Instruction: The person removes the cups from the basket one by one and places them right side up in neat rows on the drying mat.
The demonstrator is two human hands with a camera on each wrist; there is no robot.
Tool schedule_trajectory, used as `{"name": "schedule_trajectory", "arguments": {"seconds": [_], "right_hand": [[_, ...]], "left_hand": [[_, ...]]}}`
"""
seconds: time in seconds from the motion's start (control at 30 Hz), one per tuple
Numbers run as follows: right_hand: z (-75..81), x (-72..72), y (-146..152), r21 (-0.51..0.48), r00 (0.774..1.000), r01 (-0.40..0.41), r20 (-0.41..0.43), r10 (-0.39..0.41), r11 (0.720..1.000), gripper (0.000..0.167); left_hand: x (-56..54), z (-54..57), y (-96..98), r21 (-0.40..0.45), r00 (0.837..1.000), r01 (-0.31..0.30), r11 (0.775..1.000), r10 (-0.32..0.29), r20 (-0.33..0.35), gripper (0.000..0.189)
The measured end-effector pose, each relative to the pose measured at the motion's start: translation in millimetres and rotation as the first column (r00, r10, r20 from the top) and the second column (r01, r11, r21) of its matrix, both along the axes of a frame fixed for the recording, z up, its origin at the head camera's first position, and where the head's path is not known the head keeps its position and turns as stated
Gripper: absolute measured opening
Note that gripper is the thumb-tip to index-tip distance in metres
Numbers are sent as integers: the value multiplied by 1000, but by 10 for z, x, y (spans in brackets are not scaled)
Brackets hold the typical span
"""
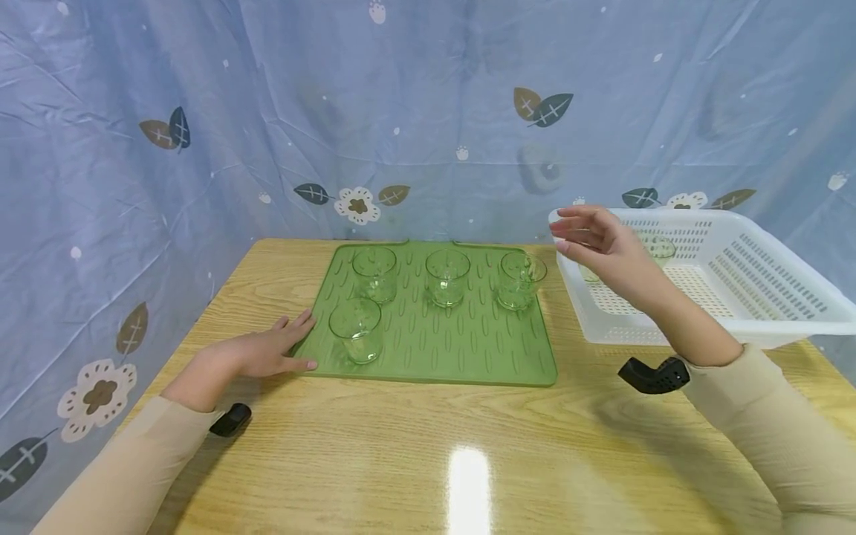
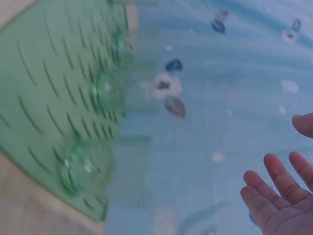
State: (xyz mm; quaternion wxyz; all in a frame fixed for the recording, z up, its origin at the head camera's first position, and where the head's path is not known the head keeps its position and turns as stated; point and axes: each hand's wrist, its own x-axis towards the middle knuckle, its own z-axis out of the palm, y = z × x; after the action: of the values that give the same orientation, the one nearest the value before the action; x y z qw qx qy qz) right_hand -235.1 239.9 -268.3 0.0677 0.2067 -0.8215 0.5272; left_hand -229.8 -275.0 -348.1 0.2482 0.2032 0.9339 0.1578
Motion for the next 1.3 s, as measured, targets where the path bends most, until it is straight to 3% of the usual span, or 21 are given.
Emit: {"name": "schedule_trajectory", "arguments": {"seconds": [0.2,0.37,0.67,0.8,1.1,1.3], "right_hand": [[189,-138,248,-2,994,105,-36,-105,994,42],[259,-324,470,2,982,182,-59,-181,983,46],[287,-597,785,24,938,347,-32,-346,938,55],[229,-698,881,91,915,403,-10,-404,911,63],[8,-805,1099,274,893,431,8,-450,860,74],[-87,-819,1248,407,896,373,77,-438,834,82]], "left_hand": [[-3,7,9,5,1000,0,1000,0,3,98],[-4,-6,8,6,1000,0,1000,0,0,97],[-8,-16,-3,2,1000,9,1000,-9,-14,97],[-4,-1,-7,4,1000,0,1000,0,-5,97],[1,-6,11,16,1000,2,1000,-2,16,97],[15,6,3,22,1000,-3,1000,3,6,98]]}}
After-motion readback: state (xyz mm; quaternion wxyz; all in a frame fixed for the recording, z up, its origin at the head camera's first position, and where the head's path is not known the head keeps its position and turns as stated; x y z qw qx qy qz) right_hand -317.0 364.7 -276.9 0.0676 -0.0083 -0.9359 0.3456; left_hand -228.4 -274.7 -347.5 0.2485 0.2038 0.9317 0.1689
